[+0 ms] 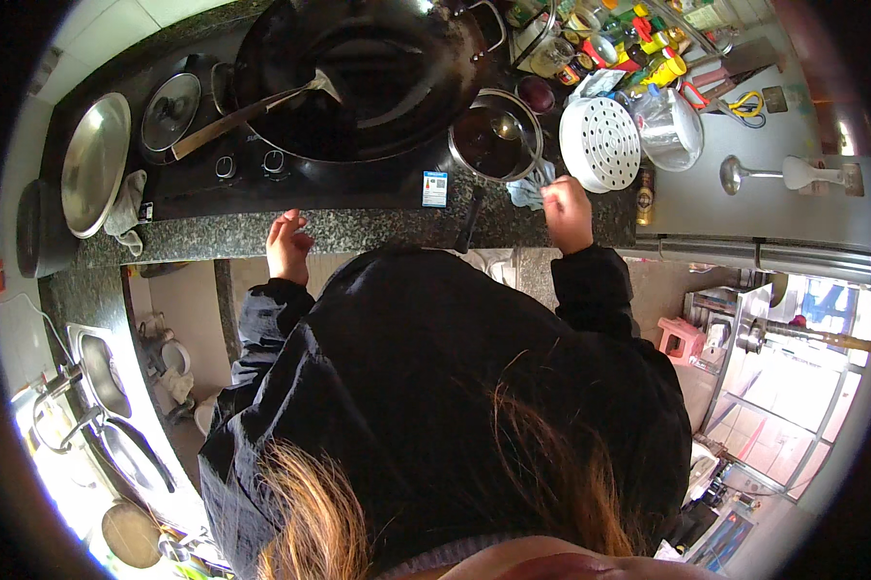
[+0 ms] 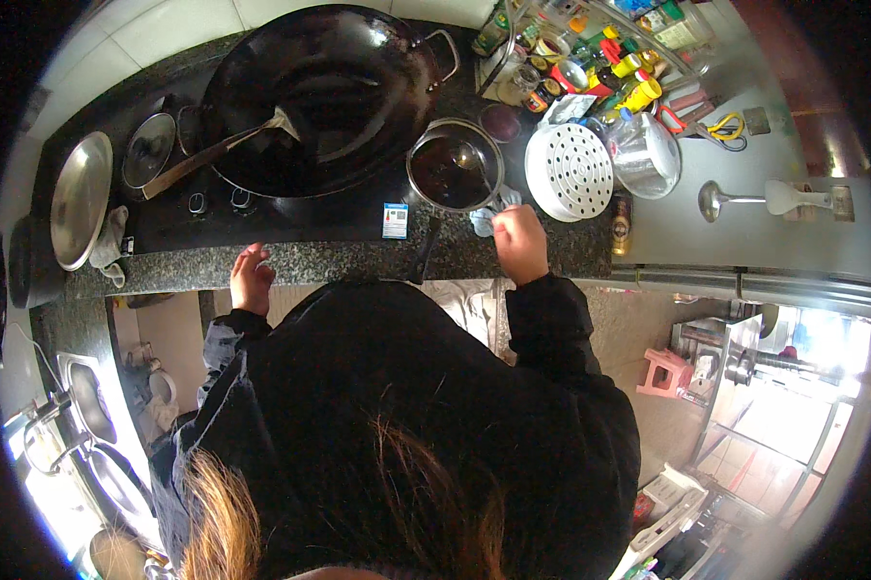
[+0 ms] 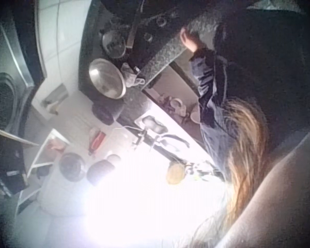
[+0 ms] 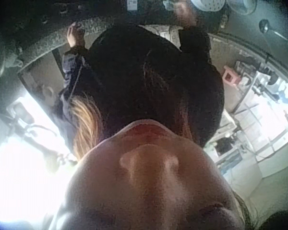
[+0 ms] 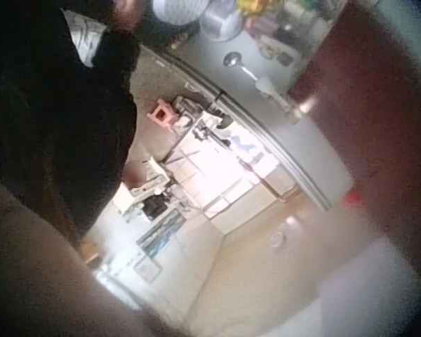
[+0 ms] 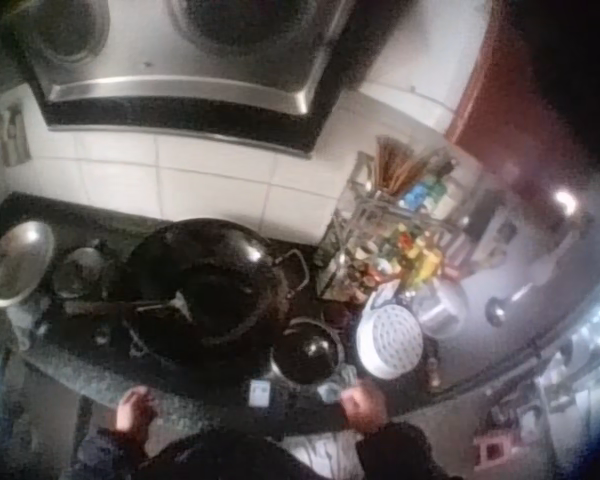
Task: The person stands at a gas stove and uses a ladle to stir and transfer liquid between a wok and a small pot. They then move to the sink and scrub a metal lid with a sponge under running water.
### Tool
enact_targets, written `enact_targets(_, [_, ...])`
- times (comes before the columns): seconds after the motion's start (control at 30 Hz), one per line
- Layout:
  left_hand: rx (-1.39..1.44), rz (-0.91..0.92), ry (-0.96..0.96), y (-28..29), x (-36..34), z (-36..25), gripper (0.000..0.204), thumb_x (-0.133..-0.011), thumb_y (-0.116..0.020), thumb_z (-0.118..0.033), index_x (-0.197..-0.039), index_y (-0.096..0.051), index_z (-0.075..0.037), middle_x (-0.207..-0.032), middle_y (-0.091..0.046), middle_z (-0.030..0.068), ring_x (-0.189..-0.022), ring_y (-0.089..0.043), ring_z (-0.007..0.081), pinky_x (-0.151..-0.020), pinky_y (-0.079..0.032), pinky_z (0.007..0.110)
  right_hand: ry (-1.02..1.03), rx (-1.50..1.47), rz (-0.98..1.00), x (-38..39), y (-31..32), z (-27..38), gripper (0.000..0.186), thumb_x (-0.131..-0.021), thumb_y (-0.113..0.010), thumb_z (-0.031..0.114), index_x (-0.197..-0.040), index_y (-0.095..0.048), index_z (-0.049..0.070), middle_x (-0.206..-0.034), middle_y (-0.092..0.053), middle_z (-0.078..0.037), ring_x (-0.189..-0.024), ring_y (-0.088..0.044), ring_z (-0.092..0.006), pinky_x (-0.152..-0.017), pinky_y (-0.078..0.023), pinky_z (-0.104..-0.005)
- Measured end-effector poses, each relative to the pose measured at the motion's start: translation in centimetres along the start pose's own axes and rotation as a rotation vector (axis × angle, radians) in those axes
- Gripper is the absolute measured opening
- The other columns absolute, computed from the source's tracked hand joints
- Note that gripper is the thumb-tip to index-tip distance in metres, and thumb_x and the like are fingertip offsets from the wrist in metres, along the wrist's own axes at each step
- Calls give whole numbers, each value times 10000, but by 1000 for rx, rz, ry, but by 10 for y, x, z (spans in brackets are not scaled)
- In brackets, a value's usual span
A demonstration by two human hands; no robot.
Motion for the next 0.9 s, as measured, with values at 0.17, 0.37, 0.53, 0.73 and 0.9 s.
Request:
enact_targets(0.17, [38,-19,1,6,-1,0,117,-857,-628,-207,-934,-575,-137,-843,-571,5,-545,-425,84,-536,-367,226,-483,-749,-576,4,31,-56,137,-806,-549,3,-843,-453,94,-698,-419,-4,-557,-399,-96,-475,-340,-255])
enact_targets(0.37, [54,-46,30,10,4,0,91,-860,-593,-170,-944,-578,-138,-826,-572,-29,-534,-424,81,-548,-375,221,-446,-1317,-626,-48,39,-39,136,-808,-544,31,-860,-474,135,-657,-422,15,-536,-384,-84,-464,-299,-228])
enact_targets(0.53, [73,-54,-2,19,8,-1,121,-871,-581,-177,-980,-574,-124,-836,-566,-17,-561,-429,83,-564,-380,226,-547,-1298,-411,-114,-22,-8,103,-855,-575,114,-947,-555,72,-684,-576,-44,-545,-488,-106,-492,-359,-231])
enact_targets(0.73, [153,-90,-35,44,17,0,116,-863,-590,-171,-965,-581,-117,-822,-566,-6,-545,-418,77,-553,-366,213,-226,-726,-53,-177,-86,26,157,-918,-549,171,-1000,-560,37,-799,-644,-62,-650,-568,-87,-576,-470,-232])
enact_targets(0.9, [190,-157,-54,65,28,0,126,-864,-589,-177,-966,-579,-104,-824,-572,2,-549,-423,78,-546,-367,212,112,-249,18,-199,-107,47,159,-895,-542,134,-1028,-565,52,-956,-636,-138,-903,-614,-330,-786,-482,-362])
Point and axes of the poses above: each hand's wrist, its own x-axis away from the middle knuckle, its own y-axis out of the back of the hand, z = x × y, the point moved 7 cm from there along -x, towards the middle knuckle
